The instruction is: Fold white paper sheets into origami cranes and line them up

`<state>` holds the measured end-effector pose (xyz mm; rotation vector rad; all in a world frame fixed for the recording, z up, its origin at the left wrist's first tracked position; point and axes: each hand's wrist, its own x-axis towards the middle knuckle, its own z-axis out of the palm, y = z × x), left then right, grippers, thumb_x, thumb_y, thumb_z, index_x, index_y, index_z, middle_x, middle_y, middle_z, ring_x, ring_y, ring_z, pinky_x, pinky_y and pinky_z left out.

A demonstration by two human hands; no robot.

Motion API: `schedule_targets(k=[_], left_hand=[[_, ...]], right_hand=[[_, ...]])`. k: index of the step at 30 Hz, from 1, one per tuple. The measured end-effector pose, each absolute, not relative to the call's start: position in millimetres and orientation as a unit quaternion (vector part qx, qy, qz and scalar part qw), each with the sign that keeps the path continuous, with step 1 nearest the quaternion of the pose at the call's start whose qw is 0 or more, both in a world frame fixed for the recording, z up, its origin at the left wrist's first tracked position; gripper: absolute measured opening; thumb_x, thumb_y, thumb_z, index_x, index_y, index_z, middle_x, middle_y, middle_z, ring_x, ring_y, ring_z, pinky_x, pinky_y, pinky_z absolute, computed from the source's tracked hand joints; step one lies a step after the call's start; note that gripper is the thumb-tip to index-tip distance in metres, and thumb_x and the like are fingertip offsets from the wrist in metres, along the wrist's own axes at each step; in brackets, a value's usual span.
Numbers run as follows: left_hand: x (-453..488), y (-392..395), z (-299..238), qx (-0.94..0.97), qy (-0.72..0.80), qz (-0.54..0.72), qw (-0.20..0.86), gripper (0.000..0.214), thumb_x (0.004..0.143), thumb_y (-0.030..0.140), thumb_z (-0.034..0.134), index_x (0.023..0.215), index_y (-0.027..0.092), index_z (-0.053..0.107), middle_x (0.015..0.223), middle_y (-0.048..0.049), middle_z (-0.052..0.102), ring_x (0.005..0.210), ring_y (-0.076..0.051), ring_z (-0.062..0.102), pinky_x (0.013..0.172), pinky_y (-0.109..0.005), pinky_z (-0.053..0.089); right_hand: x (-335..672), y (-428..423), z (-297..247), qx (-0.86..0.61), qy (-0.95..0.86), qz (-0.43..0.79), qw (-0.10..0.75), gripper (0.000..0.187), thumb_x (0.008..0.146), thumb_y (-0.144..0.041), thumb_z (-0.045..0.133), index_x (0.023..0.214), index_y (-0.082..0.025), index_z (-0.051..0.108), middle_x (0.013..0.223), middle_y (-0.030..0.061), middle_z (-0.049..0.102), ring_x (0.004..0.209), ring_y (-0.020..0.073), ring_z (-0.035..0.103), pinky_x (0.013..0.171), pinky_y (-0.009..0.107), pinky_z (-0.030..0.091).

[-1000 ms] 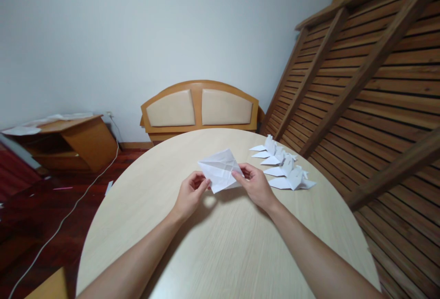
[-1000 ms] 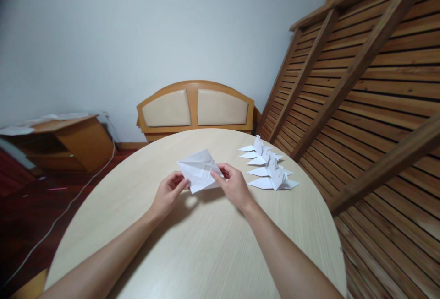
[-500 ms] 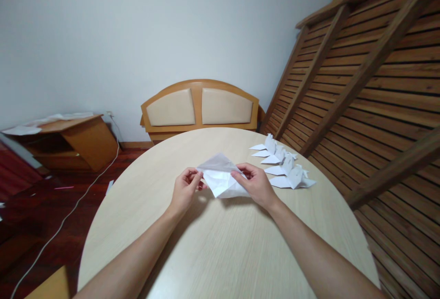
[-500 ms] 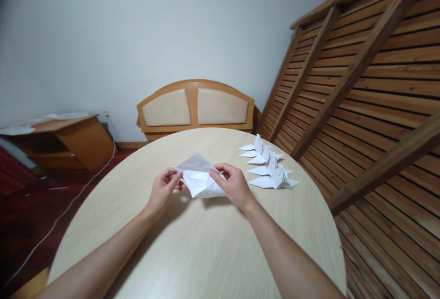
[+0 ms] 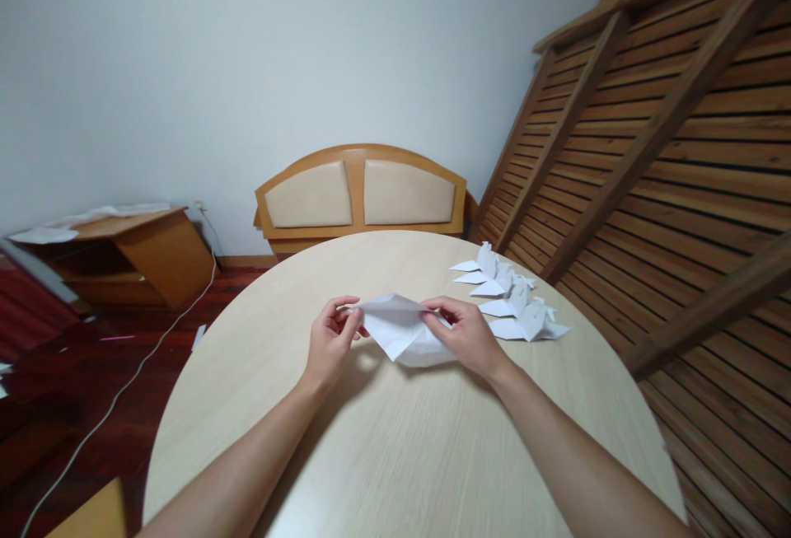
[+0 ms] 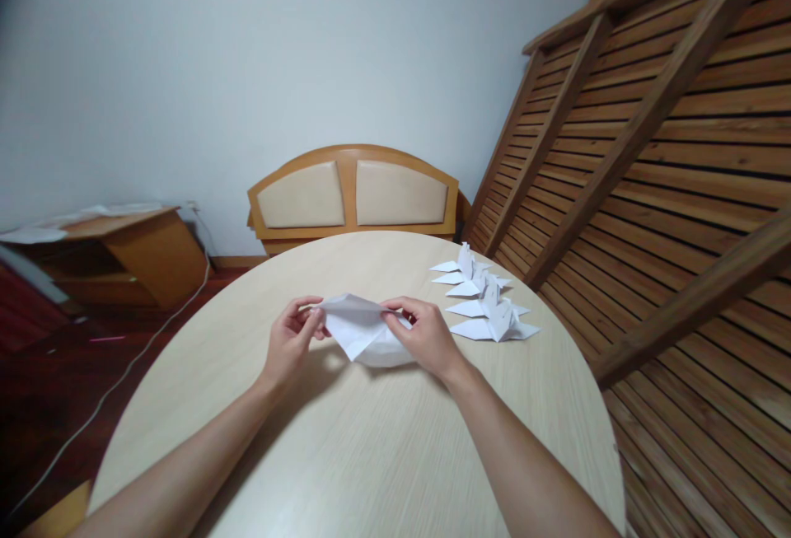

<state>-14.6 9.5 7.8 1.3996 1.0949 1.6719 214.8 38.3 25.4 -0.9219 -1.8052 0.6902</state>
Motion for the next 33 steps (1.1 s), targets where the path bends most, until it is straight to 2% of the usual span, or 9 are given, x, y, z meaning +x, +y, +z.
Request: schedule_targets(k=[2,7,12,16,20,24,27,30,33], left_hand=[[-15.2,10.7,7.3,0.547,0.43,0.631,0.342,0.038,0.081,0.045,0.071,0.103,0.015,0.063,0.066,0.0004,0.066,0.058,-0.013,0.064,0.052,-0.022,0.047],[-14.7,14.0,3.9,0.549,0.445,0.602,0.372,0.032,0.081,0.044,0.069,0.095,0.015,0.067,0.077,-0.0039,0.07,0.06,-0.014,0.064,0.053,-0.024,0.048],[-16.7,16.7,0.1,0.539,0.445,0.594,0.399,0.03,0.081,0.039,0.066,0.098,0.015,0.071,0.07,-0.0032,0.069,0.066,-0.016,0.065,0.057,-0.025,0.048],[-18.9,17.9,-1.3,0.536,0.447,0.593,0.402,0.028,0.078,0.035,0.065,0.094,0.015,0.076,0.077,-0.0065,0.072,0.071,-0.018,0.066,0.062,-0.027,0.051],[-19.5,18.3,-3.7,0.548,0.448,0.586,0.394,0.024,0.079,0.031,0.061,0.087,0.016,0.077,0.092,-0.0089,0.073,0.075,-0.017,0.065,0.063,-0.027,0.052],[-18.3,17.1,-4.0,0.554,0.465,0.585,0.369,0.024,0.083,0.034,0.058,0.085,0.016,0.074,0.09,-0.0077,0.071,0.081,-0.019,0.065,0.066,-0.028,0.052],[-16.5,13.1,0.6,0.595,0.467,0.58,0.303,0.027,0.087,0.036,0.056,0.101,0.017,0.07,0.105,-0.0097,0.07,0.096,-0.023,0.064,0.079,-0.033,0.053],[-14.2,6.7,7.5,0.667,0.465,0.559,0.163,0.033,0.088,0.033,0.06,0.118,0.02,0.064,0.12,-0.0108,0.065,0.111,-0.025,0.059,0.095,-0.04,0.047],[-12.6,1.0,13.1,0.721,0.459,0.518,0.036,0.03,0.088,0.031,0.062,0.117,0.023,0.064,0.117,-0.0099,0.066,0.112,-0.026,0.058,0.099,-0.041,0.043]], right_hand=[[216.4,41.5,21.8,-0.382,-0.743,0.292,0.466,0.018,0.086,-0.029,0.063,0.095,-0.019,0.075,0.084,0.0039,0.075,0.075,0.0176,0.065,0.065,0.028,0.048],[220.6,50.7,15.1,-0.38,-0.72,0.351,0.464,0.023,0.083,-0.033,0.065,0.097,-0.019,0.076,0.09,0.0061,0.076,0.079,0.0195,0.067,0.069,0.03,0.05],[226.0,53.7,12.6,-0.37,-0.695,0.409,0.461,0.024,0.082,-0.032,0.063,0.096,-0.02,0.078,0.098,0.0072,0.077,0.083,0.0202,0.069,0.071,0.032,0.052],[226.3,52.2,10.4,-0.371,-0.697,0.414,0.454,0.022,0.083,-0.029,0.06,0.093,-0.022,0.079,0.105,0.0068,0.077,0.094,0.022,0.069,0.08,0.034,0.052],[223.8,50.4,10.3,-0.383,-0.713,0.389,0.44,0.024,0.086,-0.027,0.056,0.093,-0.02,0.078,0.098,0.0061,0.077,0.089,0.0209,0.069,0.079,0.033,0.052],[220.6,46.9,14.9,-0.381,-0.729,0.366,0.436,0.023,0.087,-0.031,0.059,0.096,-0.019,0.076,0.098,0.0069,0.077,0.09,0.0216,0.07,0.081,0.034,0.052],[217.1,41.8,19.7,-0.374,-0.742,0.324,0.452,0.018,0.086,-0.031,0.063,0.092,-0.02,0.076,0.097,0.0068,0.077,0.091,0.0219,0.07,0.084,0.035,0.052],[213.8,34.6,25.1,-0.344,-0.784,0.236,0.46,0.016,0.089,-0.024,0.06,0.096,-0.023,0.074,0.099,0.0051,0.076,0.092,0.0207,0.07,0.085,0.034,0.052],[212.4,27.8,30.3,-0.301,-0.834,0.116,0.448,0.021,0.092,-0.019,0.056,0.106,-0.025,0.071,0.101,0.0043,0.076,0.093,0.0204,0.069,0.086,0.035,0.05]])
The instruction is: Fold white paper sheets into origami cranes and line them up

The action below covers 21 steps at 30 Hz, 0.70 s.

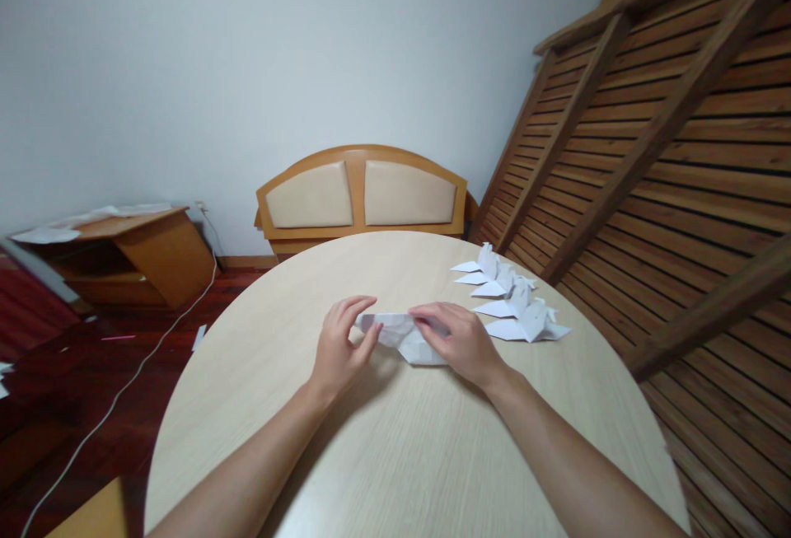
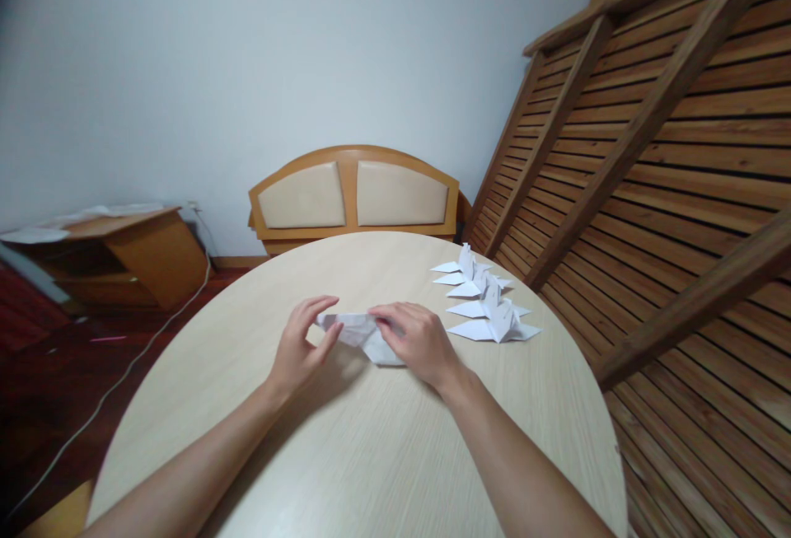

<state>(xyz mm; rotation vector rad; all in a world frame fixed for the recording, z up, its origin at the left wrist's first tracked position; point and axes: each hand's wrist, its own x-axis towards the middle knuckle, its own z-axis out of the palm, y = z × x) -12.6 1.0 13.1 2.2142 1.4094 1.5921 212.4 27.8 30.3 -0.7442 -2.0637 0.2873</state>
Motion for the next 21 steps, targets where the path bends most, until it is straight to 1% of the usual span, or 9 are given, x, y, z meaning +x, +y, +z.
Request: schedule_targets(k=[2,4,7,10,14,18,21], left_hand=[[-12.1,-0.9,14.8,0.748,0.451,0.487,-0.013,0.025,0.089,0.03,0.063,0.112,0.023,0.066,0.11,-0.0088,0.069,0.106,-0.026,0.06,0.098,-0.042,0.042],[-12.1,-1.1,14.7,0.768,0.442,0.462,-0.037,0.019,0.09,0.029,0.062,0.107,0.024,0.068,0.104,-0.0078,0.072,0.101,-0.025,0.062,0.096,-0.043,0.041],[-12.3,0.3,12.0,0.783,0.433,0.444,-0.047,0.014,0.092,0.026,0.058,0.1,0.025,0.07,0.097,-0.0065,0.073,0.093,-0.024,0.063,0.09,-0.041,0.042],[-12.3,1.5,8.6,0.787,0.431,0.438,-0.054,0.014,0.093,0.024,0.058,0.096,0.026,0.071,0.093,-0.0053,0.074,0.087,-0.022,0.064,0.084,-0.038,0.042],[-14.1,4.9,5.0,0.811,0.413,0.411,-0.063,0.016,0.093,0.019,0.056,0.097,0.025,0.071,0.095,-0.0049,0.074,0.089,-0.021,0.064,0.083,-0.036,0.042],[-22.5,15.3,-0.7,0.826,0.427,0.363,-0.062,0.022,0.091,0.012,0.052,0.094,0.024,0.07,0.096,-0.0064,0.074,0.091,-0.021,0.064,0.081,-0.035,0.044],[-32.1,24.1,-5.2,0.822,0.455,0.339,-0.047,0.018,0.087,0.013,0.056,0.091,0.023,0.07,0.093,-0.0075,0.074,0.087,-0.022,0.064,0.079,-0.035,0.046]], right_hand=[[212.6,24.5,32.6,-0.281,-0.855,0.049,0.433,0.022,0.093,-0.017,0.056,0.109,-0.025,0.07,0.102,0.0042,0.076,0.091,0.0206,0.069,0.084,0.036,0.048],[212.5,22.0,33.8,-0.277,-0.865,0.009,0.418,0.023,0.095,-0.018,0.055,0.111,-0.026,0.07,0.102,0.0046,0.076,0.09,0.0211,0.068,0.081,0.036,0.046],[210.3,18.3,34.6,-0.278,-0.871,-0.026,0.404,0.024,0.097,-0.019,0.052,0.112,-0.026,0.07,0.099,0.0049,0.076,0.09,0.0215,0.066,0.081,0.036,0.044],[205.7,15.3,34.8,-0.274,-0.875,-0.05,0.395,0.022,0.098,-0.02,0.053,0.109,-0.025,0.07,0.097,0.0044,0.076,0.091,0.0211,0.064,0.081,0.036,0.043],[201.3,16.2,31.6,-0.258,-0.889,-0.06,0.373,0.018,0.096,-0.017,0.056,0.104,-0.023,0.07,0.098,0.0041,0.076,0.091,0.0211,0.063,0.081,0.035,0.043],[201.5,23.3,23.5,-0.264,-0.901,-0.04,0.342,0.013,0.091,-0.015,0.063,0.096,-0.023,0.072,0.095,0.0043,0.075,0.088,0.0207,0.064,0.079,0.035,0.044],[202.7,28.5,17.9,-0.281,-0.904,-0.024,0.32,0.011,0.087,-0.013,0.067,0.091,-0.022,0.072,0.091,0.0039,0.075,0.088,0.0207,0.065,0.078,0.034,0.045]])
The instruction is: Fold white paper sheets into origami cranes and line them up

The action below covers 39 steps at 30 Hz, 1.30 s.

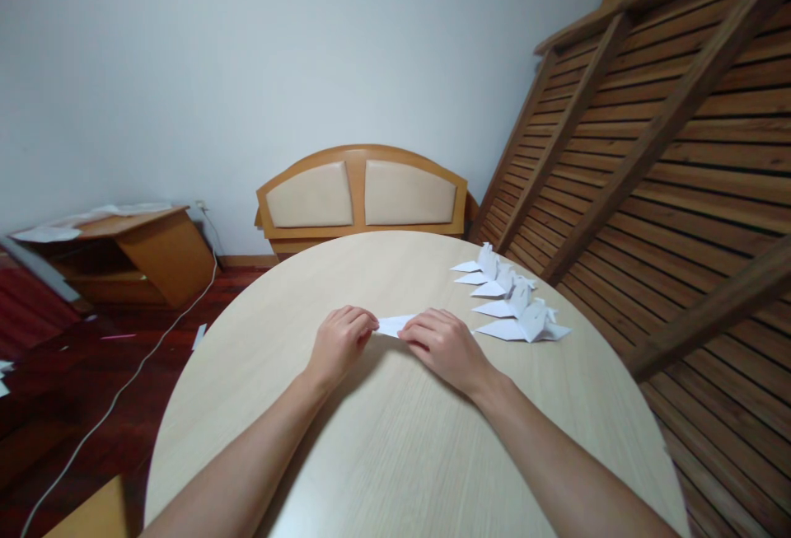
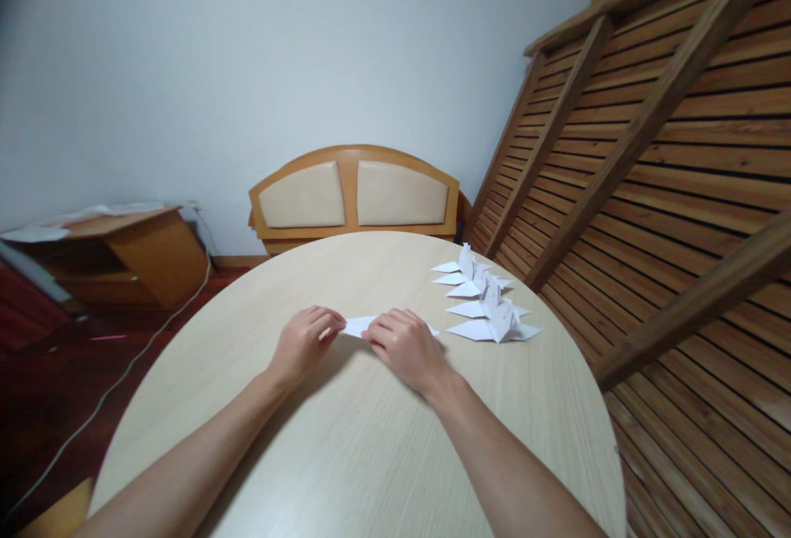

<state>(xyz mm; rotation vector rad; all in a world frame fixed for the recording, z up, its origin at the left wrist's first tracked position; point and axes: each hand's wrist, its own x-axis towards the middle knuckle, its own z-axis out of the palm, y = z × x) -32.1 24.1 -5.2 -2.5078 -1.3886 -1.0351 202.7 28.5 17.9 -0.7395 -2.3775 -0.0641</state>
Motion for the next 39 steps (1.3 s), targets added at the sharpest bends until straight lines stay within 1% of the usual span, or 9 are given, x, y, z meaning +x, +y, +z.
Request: schedule_targets(k=[5,10,14,16,20,23,30,35,39], left_hand=[[-41.9,30.2,-7.6,-0.816,-0.494,-0.3,0.032,0.016,0.085,0.012,0.06,0.086,0.023,0.072,0.089,-0.0076,0.074,0.086,-0.025,0.064,0.079,-0.038,0.048],[-31.9,23.0,-12.5,-0.807,-0.507,-0.302,0.038,0.047,0.081,0.002,0.049,0.122,0.02,0.065,0.129,-0.013,0.064,0.118,-0.029,0.059,0.101,-0.047,0.045],[-16.6,13.9,-24.6,-0.828,-0.491,-0.266,-0.059,0.053,0.09,0.012,0.044,0.143,0.016,0.047,0.149,-0.0149,0.048,0.139,-0.028,0.044,0.115,-0.05,0.034],[-11.8,11.5,-30.0,-0.833,-0.499,-0.216,-0.099,0.053,0.095,0.019,0.039,0.148,0.013,0.04,0.154,-0.0164,0.039,0.145,-0.029,0.034,0.117,-0.052,0.03],[-10.5,11.6,-33.0,-0.843,-0.501,-0.161,-0.117,0.055,0.097,0.023,0.037,0.151,0.014,0.034,0.159,-0.0164,0.029,0.149,-0.028,0.023,0.119,-0.051,0.025],[-13.8,13.1,-30.7,-0.844,-0.511,-0.128,-0.1,0.055,0.098,0.027,0.033,0.152,0.013,0.033,0.159,-0.0159,0.027,0.149,-0.027,0.022,0.119,-0.049,0.024],[-17.3,11.2,-22.7,-0.787,-0.613,-0.07,-0.014,0.06,0.1,0.035,0.027,0.149,0.0,0.032,0.159,-0.0222,0.024,0.149,-0.031,0.018,0.12,-0.048,0.022],[-4.1,7.6,-20.8,-0.853,-0.499,-0.136,-0.073,0.057,0.101,0.032,0.027,0.154,0.012,0.024,0.162,-0.0115,0.021,0.151,-0.021,0.016,0.123,-0.042,0.019],[2.4,7.0,-22.3,-0.858,-0.477,-0.133,-0.135,0.059,0.103,0.039,0.024,0.156,0.013,0.018,0.162,-0.0122,0.019,0.15,-0.02,0.018,0.122,-0.042,0.022]], right_hand=[[202.8,33.0,11.5,-0.305,-0.907,-0.01,0.289,0.011,0.088,-0.013,0.065,0.088,-0.021,0.072,0.089,0.0041,0.073,0.088,0.0206,0.064,0.077,0.033,0.047],[197.2,36.0,3.9,-0.326,-0.908,0.003,0.263,0.013,0.087,-0.01,0.064,0.09,-0.021,0.071,0.091,0.0045,0.072,0.091,0.0211,0.063,0.082,0.033,0.048],[193.5,34.4,-3.5,-0.318,-0.909,0.052,0.265,0.021,0.089,-0.015,0.062,0.108,-0.022,0.068,0.107,0.0057,0.071,0.106,0.0219,0.061,0.093,0.036,0.048],[192.4,31.1,-7.7,-0.303,-0.913,0.091,0.258,0.034,0.089,-0.023,0.064,0.123,-0.022,0.062,0.122,0.0078,0.067,0.118,0.0232,0.057,0.102,0.039,0.045],[189.7,22.2,-14.8,-0.314,-0.917,0.153,0.193,0.069,0.093,-0.044,0.058,0.151,-0.015,0.034,0.157,0.015,0.036,0.145,0.0274,0.031,0.119,0.047,0.026],[187.4,17.4,-14.7,-0.351,-0.913,0.169,0.12,0.075,0.097,-0.055,0.044,0.155,-0.012,0.024,0.162,0.0146,0.02,0.151,0.0294,0.015,0.123,0.05,0.013],[186.2,17.1,-12.2,-0.406,-0.896,0.16,0.078,0.074,0.098,-0.061,0.031,0.156,-0.017,0.024,0.164,0.0086,0.016,0.152,0.0309,0.006,0.122,0.05,0.007],[181.1,19.0,-18.9,-0.429,-0.886,0.14,0.104,0.069,0.096,-0.048,0.039,0.155,-0.014,0.027,0.163,0.0096,0.022,0.151,0.03,0.01,0.122,0.049,0.009],[182.5,21.7,-18.9,-0.431,-0.884,0.148,0.103,0.075,0.091,-0.046,0.046,0.156,-0.013,0.025,0.163,0.0104,0.021,0.151,0.0279,0.012,0.122,0.045,0.011]])
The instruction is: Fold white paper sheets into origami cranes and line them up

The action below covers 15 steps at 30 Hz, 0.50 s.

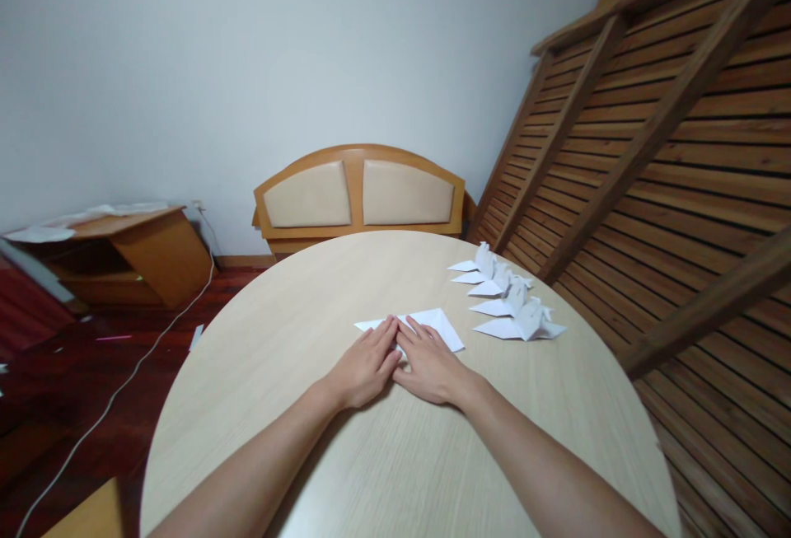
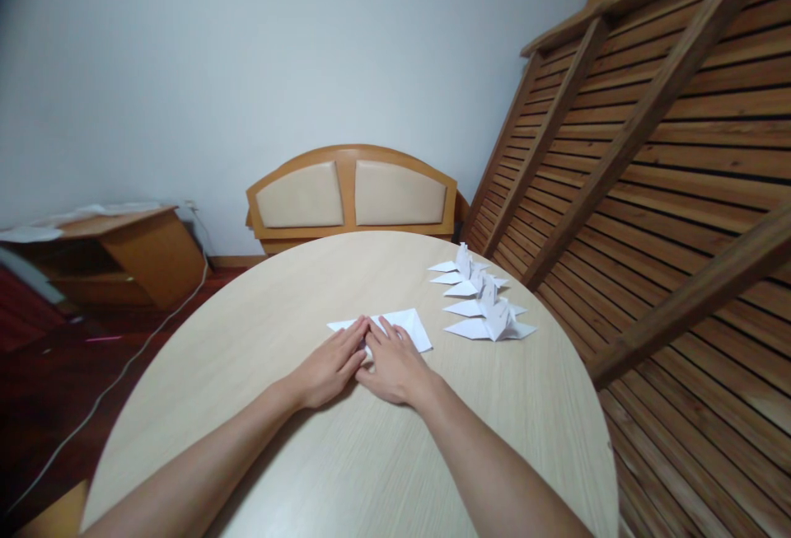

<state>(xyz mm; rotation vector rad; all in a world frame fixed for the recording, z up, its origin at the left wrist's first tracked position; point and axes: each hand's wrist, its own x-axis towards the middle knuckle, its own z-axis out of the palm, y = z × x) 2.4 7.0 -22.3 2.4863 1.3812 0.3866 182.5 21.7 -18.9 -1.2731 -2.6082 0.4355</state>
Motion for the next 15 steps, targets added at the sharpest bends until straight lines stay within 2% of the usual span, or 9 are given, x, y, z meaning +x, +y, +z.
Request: schedule_targets(k=[4,8,12,15], left_hand=[[0.6,9.0,-23.3,0.861,0.487,0.1,0.108,0.062,0.103,0.045,0.025,0.154,0.01,0.024,0.162,-0.016,0.02,0.151,-0.025,0.015,0.122,-0.044,0.019],[-1.8,12.0,-24.6,0.856,0.503,0.082,0.084,0.064,0.103,0.049,0.023,0.152,0.009,0.029,0.16,-0.0181,0.023,0.15,-0.027,0.017,0.122,-0.044,0.019],[-7.2,15.3,-24.7,0.833,0.544,0.079,0.059,0.064,0.103,0.048,0.024,0.151,0.007,0.032,0.159,-0.0188,0.026,0.149,-0.028,0.021,0.121,-0.046,0.021],[-14.9,17.6,-25.4,0.816,0.571,0.079,0.053,0.065,0.102,0.049,0.027,0.151,0.006,0.032,0.159,-0.0186,0.027,0.149,-0.031,0.022,0.12,-0.047,0.022]], right_hand=[[196.3,27.9,-15.4,-0.451,-0.872,0.178,0.067,0.09,0.089,-0.065,0.042,0.157,-0.012,0.016,0.164,0.0108,0.012,0.152,0.0298,0.006,0.122,0.047,0.005],[214.5,34.6,-13.1,-0.458,-0.867,0.187,0.054,0.103,0.082,-0.08,0.042,0.157,-0.014,0.018,0.164,0.0134,0.01,0.152,0.0336,0.004,0.121,0.05,0.003],[220.5,35.4,-10.5,-0.422,-0.887,0.174,0.075,0.088,0.084,-0.072,0.052,0.154,-0.023,0.032,0.162,0.0137,0.024,0.149,0.0354,0.017,0.119,0.055,0.007],[217.6,33.8,-7.0,-0.394,-0.9,0.159,0.1,0.072,0.086,-0.062,0.057,0.148,-0.026,0.044,0.158,0.0127,0.035,0.144,0.0357,0.029,0.117,0.054,0.019]])
